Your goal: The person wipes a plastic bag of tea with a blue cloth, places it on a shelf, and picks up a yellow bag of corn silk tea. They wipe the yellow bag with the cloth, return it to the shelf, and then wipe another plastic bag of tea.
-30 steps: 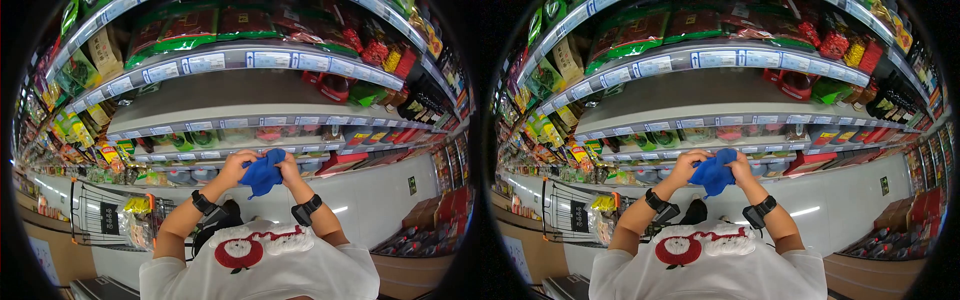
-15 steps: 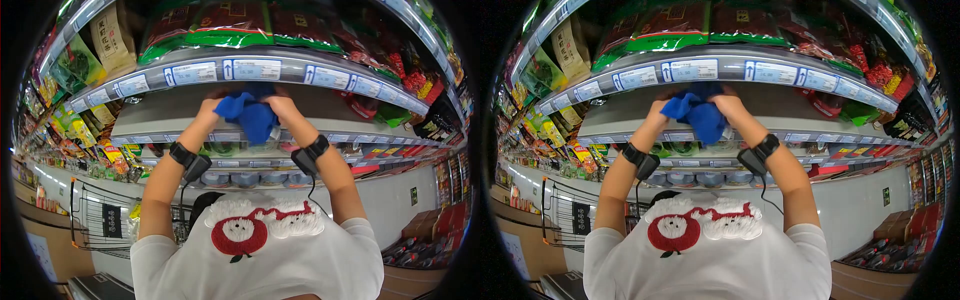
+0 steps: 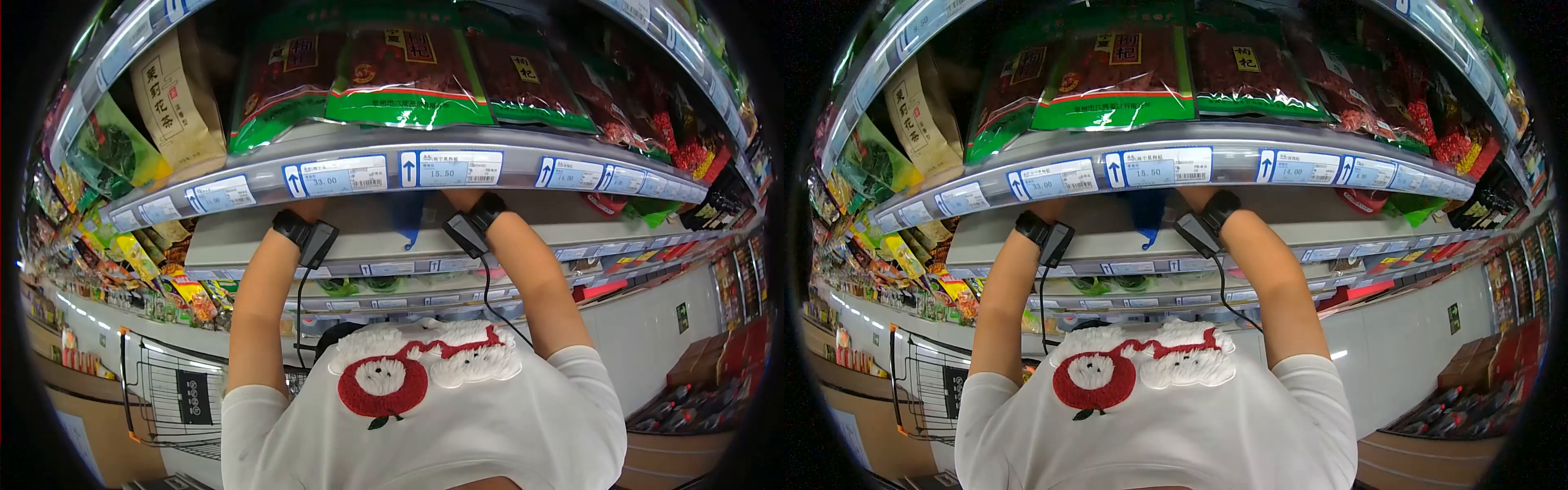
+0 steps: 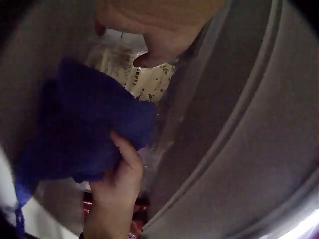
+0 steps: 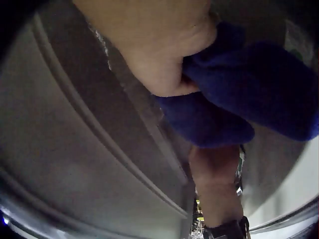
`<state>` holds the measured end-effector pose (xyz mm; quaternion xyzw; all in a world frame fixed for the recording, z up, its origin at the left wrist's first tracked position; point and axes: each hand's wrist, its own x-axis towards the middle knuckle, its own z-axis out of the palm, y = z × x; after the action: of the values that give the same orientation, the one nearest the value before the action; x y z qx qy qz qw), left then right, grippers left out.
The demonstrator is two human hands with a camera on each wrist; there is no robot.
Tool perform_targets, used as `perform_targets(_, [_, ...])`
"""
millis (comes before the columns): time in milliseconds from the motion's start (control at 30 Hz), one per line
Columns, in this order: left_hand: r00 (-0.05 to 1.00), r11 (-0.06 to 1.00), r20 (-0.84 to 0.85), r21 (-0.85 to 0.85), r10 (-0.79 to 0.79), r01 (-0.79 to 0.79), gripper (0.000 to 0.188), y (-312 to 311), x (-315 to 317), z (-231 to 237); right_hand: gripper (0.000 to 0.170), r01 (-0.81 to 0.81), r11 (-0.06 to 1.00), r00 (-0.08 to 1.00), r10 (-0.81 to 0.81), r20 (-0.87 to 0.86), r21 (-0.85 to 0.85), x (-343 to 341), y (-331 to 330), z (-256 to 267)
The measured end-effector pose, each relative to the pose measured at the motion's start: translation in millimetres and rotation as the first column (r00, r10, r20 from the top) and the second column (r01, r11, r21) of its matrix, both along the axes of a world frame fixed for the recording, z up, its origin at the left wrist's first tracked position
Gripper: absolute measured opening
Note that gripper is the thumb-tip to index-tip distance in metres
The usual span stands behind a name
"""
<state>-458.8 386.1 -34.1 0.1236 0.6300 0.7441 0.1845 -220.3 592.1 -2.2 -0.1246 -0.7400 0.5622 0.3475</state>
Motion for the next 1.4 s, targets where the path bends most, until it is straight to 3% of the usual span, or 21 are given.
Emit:
perform_targets(833, [0.985, 0.967, -0.160, -0.237, 0.060, -0.098, 0.022, 5.4, -29.8, -9.0, 0.022, 0.070, 0.997, 0.987, -0.074, 0.141, 0.030, -7.9, 16.4, -11.0])
perform_targets(1133, [0.953, 0.937, -0.301, -0.324, 0.025, -0.127, 0.022, -3.2, 9.6, -8.8, 0.024, 0.037, 0.998, 0.984, -0.043, 0.170, 0.043, 0.5, 14.9, -8.1])
perform_targets(1400, [0.871, 0.947, -0.489, -0.296, -0.039, -0.124, 0.022, 13.0, 51.9, 28.6, 0.025, -0.023, 0.999, 0.980, 0.015, 0.198, 0.034, 17.8, 13.9, -0.2])
